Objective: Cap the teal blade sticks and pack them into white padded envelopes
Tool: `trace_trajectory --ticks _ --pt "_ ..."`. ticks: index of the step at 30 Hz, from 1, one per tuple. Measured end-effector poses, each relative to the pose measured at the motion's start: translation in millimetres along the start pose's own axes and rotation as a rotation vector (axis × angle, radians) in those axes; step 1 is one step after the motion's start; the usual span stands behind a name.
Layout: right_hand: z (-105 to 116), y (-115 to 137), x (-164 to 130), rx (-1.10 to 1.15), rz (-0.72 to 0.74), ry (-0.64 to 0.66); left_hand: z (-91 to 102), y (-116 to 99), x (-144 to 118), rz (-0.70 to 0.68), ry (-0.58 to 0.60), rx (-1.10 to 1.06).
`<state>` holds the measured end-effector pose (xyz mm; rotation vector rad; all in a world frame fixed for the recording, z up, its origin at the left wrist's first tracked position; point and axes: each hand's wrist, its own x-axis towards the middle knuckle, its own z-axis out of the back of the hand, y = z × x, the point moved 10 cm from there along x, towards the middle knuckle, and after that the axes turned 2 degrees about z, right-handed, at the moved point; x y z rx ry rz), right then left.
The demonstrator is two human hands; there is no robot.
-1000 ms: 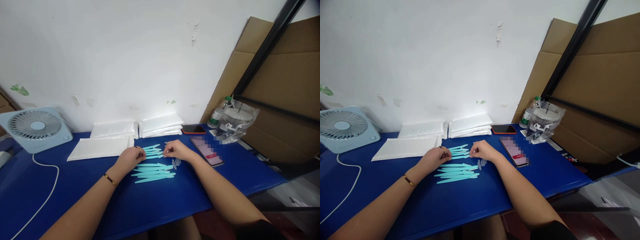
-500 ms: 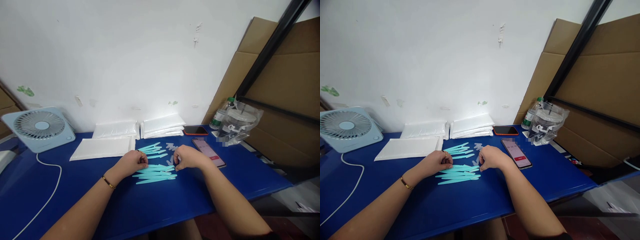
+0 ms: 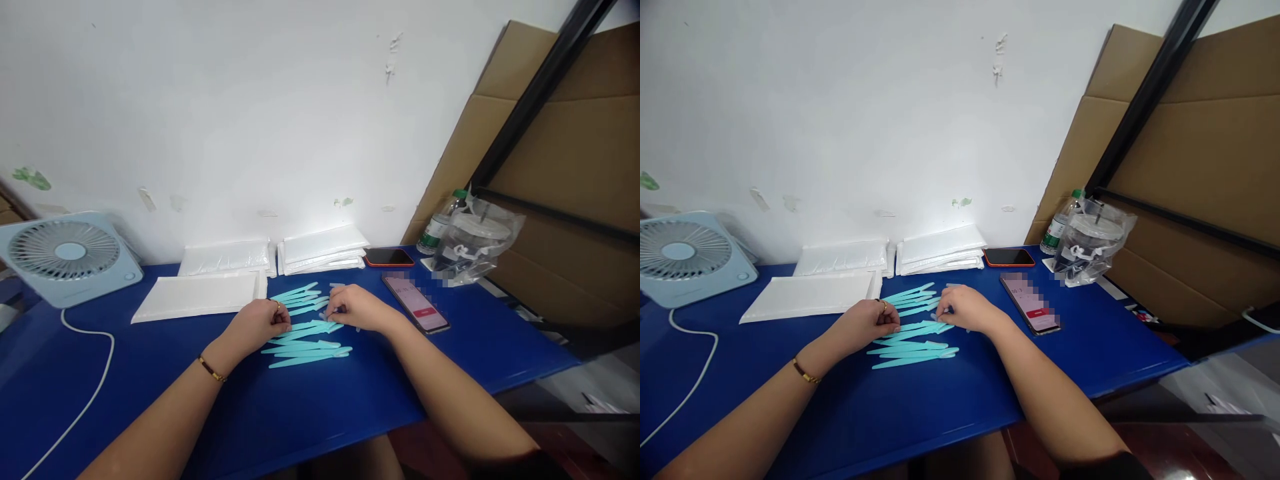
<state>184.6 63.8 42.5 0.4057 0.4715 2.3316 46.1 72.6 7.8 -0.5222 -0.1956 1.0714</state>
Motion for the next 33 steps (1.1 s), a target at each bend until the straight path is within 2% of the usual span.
trace_trajectory --ticks 7,15,17,20,22,24,28,33 --pt "-6.0 -10.7 -2.3 0.0 -0.063 0.063 1.9 -5.7 -3.3 -0.014 -0.022 0.119" --pt "-15.1 -16.3 11.1 0.009 -0.119 -0.086 3.0 -5.8 6.8 -0.015 -0.109 0.171" --pt "-11.1 -18.0 11.2 0.026 -0.108 -0.111 7.1 -9.1 6.8 -0.041 -0.149 0.198" --pt "8.7 -27.1 3.0 0.016 -0.115 -0.175 15.4 -17.0 2.2 -0.084 -0.216 0.221" --pt "21.1 -34.7 -4.1 -0.007 -0.127 -0.201 14.4 -22.6 -0.9 -0.116 -0.194 0.19" --pt "24.6 -39.1 -7.7 -0.019 -0.123 -0.185 6.0 -29.7 -3.0 -0.166 -0.111 0.139" --pt "10.6 -39.3 -4.7 0.004 -0.101 -0.084 -10.0 -38.2 -4.5 -0.223 0.019 0.076" --pt "7.4 -46.7 -7.5 -0.003 -0.159 -0.04 -6.7 -29.4 -2.4 -0.166 -0.031 0.142"
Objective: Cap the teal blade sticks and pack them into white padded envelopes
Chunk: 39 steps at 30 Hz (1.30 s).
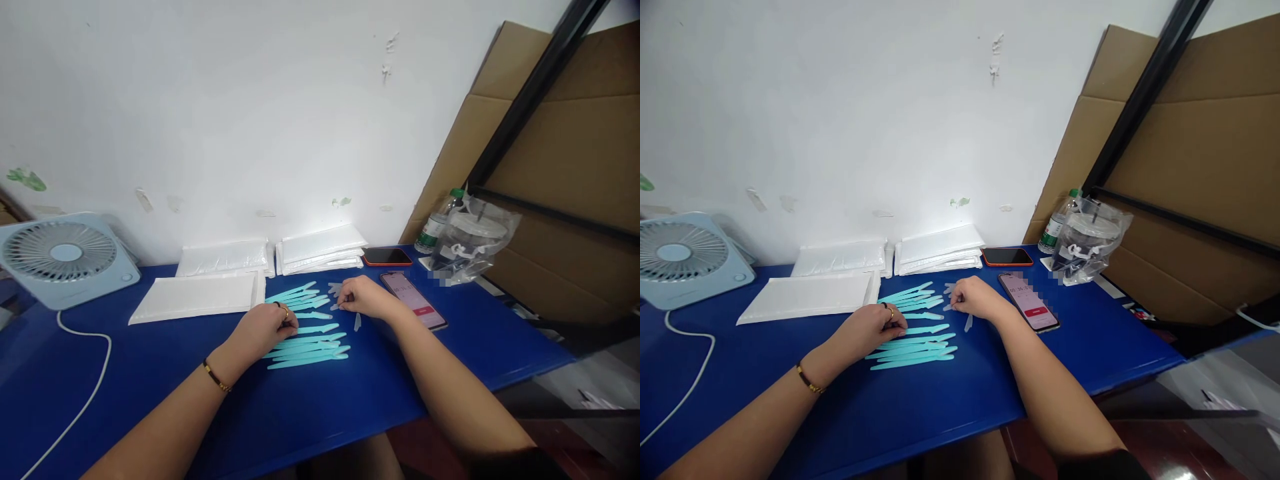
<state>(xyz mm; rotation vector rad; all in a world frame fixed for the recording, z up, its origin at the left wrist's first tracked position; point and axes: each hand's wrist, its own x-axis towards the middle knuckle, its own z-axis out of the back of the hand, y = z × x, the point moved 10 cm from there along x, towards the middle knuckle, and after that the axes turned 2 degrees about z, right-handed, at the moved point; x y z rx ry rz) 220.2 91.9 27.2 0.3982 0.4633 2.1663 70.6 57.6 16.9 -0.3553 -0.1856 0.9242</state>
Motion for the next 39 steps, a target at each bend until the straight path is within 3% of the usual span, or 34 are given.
trace_trajectory --ticks 6,16,19,21,25,27,39 --pt "-8.4 4.3 -9.3 0.117 0.027 0.166 2.9 6.6 -1.0 0.021 -0.017 0.041" --pt "-18.3 31.7 5.1 0.108 0.079 0.058 3.2 14.9 2.7 0.077 -0.045 0.058" --pt "-4.5 26.2 -0.8 0.133 0.079 0.028 12.1 13.8 0.9 0.081 -0.102 0.071" --pt "3.5 16.9 -8.8 0.156 0.065 0.073 17.0 9.7 -1.8 0.068 -0.129 0.034" --pt "-0.9 -7.2 -23.8 0.11 -0.046 0.283 3.1 -4.1 -4.4 0.001 0.012 -0.099" --pt "-5.4 -13.1 -25.9 0.096 -0.102 0.326 -4.1 -8.6 -4.5 -0.019 0.062 -0.12" --pt "-8.9 -11.1 -21.7 0.06 -0.125 0.282 1.7 -5.6 -3.5 -0.03 0.003 0.031"
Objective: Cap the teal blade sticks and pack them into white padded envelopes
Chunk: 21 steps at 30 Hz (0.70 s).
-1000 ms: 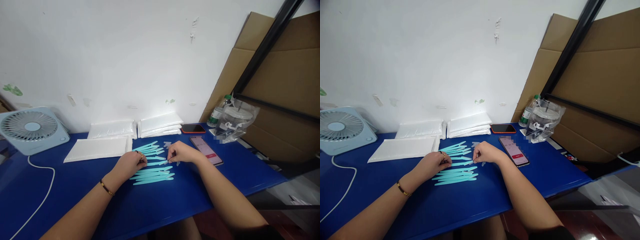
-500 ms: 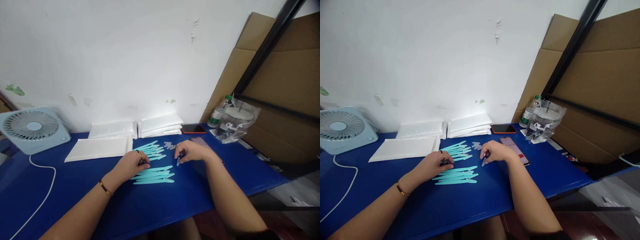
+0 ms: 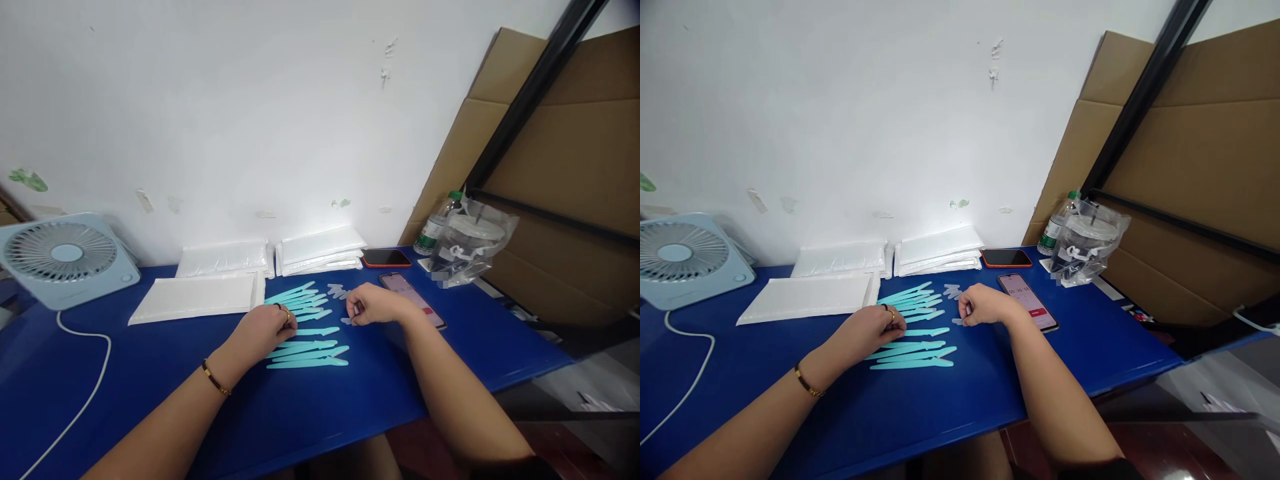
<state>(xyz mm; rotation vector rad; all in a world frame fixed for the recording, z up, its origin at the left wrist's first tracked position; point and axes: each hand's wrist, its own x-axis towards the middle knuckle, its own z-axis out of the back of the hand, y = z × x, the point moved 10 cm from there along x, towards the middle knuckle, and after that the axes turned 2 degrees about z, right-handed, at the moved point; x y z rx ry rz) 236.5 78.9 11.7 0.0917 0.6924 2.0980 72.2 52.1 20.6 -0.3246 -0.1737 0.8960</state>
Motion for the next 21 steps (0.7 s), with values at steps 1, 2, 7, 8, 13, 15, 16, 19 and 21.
trace_trajectory --ticks 1,2,7,8,13,15,16,19,21 --pt "0.1 -0.6 0.3 0.011 -0.003 -0.005 1.1 -1.3 -0.3 -0.016 -0.014 0.033" --pt "0.2 -1.2 0.7 0.022 -0.008 -0.011 1.4 -2.6 -0.5 -0.032 -0.022 0.06" --pt "-2.1 4.5 2.3 0.072 0.025 -0.007 0.1 -7.9 -0.1 -0.091 -0.035 0.173" --pt "-2.7 6.6 2.4 0.081 0.038 -0.004 0.3 -8.6 0.1 -0.097 -0.038 0.182" --pt "-2.1 14.1 3.3 0.098 0.072 -0.023 0.4 -6.9 1.3 -0.096 -0.034 0.149" --pt "-1.6 17.4 4.5 0.096 0.086 -0.04 0.2 -5.4 1.9 -0.092 -0.035 0.134" --pt "-1.6 19.3 5.3 0.097 0.096 -0.05 0.1 -4.7 2.2 -0.091 -0.036 0.125" --pt "-3.4 25.3 8.3 0.106 0.124 -0.065 -1.1 -2.3 2.6 -0.085 -0.03 0.104" --pt "-4.9 26.6 9.9 0.109 0.129 -0.066 -1.6 0.3 2.3 -0.076 -0.023 0.097"
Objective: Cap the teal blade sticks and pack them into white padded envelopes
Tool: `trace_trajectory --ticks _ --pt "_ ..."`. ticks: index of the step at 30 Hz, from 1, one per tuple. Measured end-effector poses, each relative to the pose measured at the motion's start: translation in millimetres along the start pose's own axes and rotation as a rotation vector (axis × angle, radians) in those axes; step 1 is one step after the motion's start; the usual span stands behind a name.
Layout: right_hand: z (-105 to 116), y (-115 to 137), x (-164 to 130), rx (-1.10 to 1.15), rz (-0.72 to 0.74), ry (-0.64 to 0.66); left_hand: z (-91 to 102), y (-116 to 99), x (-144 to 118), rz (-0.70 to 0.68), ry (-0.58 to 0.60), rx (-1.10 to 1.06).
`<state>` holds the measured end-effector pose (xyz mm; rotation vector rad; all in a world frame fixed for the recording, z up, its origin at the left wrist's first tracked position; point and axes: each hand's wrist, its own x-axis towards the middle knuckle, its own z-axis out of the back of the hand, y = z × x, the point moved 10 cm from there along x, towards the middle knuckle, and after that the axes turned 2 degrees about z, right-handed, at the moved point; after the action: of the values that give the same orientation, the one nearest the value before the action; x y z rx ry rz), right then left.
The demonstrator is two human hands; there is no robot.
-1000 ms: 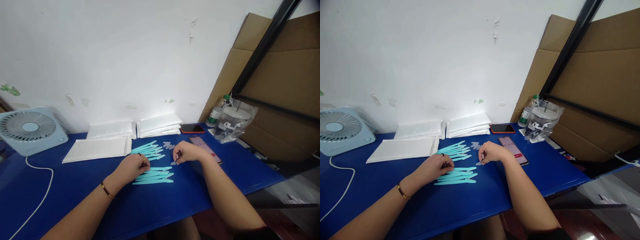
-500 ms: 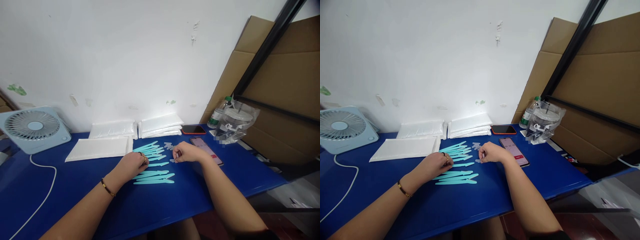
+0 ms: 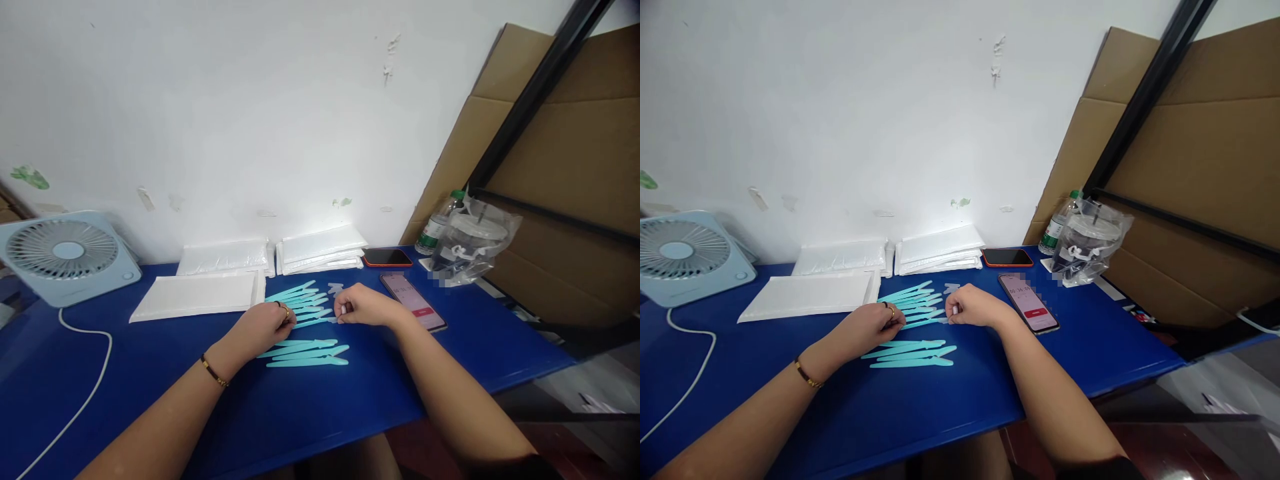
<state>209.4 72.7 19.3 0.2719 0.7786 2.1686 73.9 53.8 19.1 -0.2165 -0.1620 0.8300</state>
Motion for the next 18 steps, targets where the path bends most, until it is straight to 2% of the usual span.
trace_trajectory --ticks 6,12,16,18 --pt "5.5 -9.5 -1.3 -0.038 -0.049 -0.022 0.2 10.3 -2.4 0.04 0.023 0.003" --pt "-4.8 1.9 5.0 0.021 0.014 -0.008 0.2 5.3 -0.8 0.025 0.019 -0.033" --pt "-4.7 0.9 11.5 0.035 0.0 -0.07 1.4 8.2 0.1 0.056 -0.019 -0.067" --pt "8.9 -6.6 9.1 0.016 -0.044 -0.165 7.3 12.5 -1.2 0.102 -0.075 -0.082"
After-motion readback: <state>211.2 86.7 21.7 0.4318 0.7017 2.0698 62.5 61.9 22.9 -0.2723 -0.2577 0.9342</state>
